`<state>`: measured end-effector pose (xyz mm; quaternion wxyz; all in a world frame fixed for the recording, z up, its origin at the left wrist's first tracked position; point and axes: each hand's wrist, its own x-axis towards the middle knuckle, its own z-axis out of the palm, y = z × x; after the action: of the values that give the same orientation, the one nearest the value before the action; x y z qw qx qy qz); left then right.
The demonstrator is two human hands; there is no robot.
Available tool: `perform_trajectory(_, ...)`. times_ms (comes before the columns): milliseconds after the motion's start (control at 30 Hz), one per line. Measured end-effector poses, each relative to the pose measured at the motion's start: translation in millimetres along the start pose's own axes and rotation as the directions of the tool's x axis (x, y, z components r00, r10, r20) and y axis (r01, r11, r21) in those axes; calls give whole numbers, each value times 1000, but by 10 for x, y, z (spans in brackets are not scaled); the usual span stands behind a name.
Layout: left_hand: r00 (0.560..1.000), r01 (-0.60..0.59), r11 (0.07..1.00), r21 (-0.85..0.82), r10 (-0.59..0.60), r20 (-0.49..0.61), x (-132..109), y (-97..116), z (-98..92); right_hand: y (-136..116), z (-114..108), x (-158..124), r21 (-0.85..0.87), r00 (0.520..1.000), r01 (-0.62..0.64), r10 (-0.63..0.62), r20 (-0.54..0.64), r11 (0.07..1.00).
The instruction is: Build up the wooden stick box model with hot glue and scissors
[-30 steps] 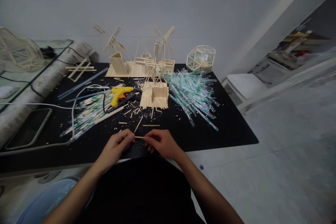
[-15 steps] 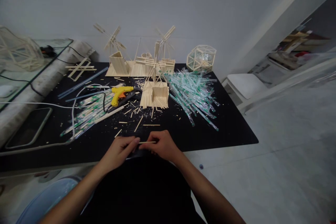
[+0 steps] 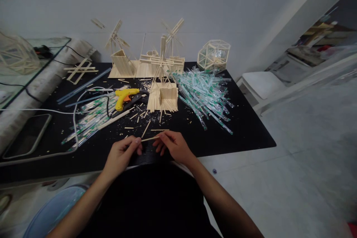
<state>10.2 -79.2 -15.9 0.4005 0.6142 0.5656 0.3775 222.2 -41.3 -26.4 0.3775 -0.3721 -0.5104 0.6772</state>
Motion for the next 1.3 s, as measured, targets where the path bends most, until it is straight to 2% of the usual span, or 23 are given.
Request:
perform_trajectory(167,996,-91,996,-15,91,-13,-10,-44,7,-2,7,-15,-62,999,-24,26,35,998)
perform_trajectory(267,983,-177,984,4,177,-40,9,-54,11,-8,9,-20,-65,999,-39,40,20,997)
perform_trajectory(367,976,-213,977,29,214,-44,32,-55,11,-14,9,-17,-71,999,-38,40,17,997)
perform_trajectory(600,982,-183,978,102,186,-16,0,-62,54,12,23,-23,-189,1000,-2,5,19,982)
perform_trajectory(767,975,-220,966,134,222,-4,-34,-52,79,-2,51,-44,-303,999,34,-25,32,952)
perform_trajectory(900,967,-253,958,137,249,51,-42,-58,68,-26,75,-61,-396,998,68,-57,40,916)
perform_trajectory(1000,962,-265,956,127,255,95,-50,-53,50,-28,84,-67,-401,997,75,-60,49,913)
perform_trajectory(1100,962,-268,957,107,260,83,-68,-43,31,-58,64,-79,-382,996,80,-63,58,921)
perform_trajectory(1200,967,-254,962,98,250,54,-81,-39,7,-144,6,-120,-433,993,114,-86,83,894)
perform_trajectory(1300,965,-252,965,77,245,92,-64,-33,-22,-222,-51,-189,-481,989,132,-80,126,867)
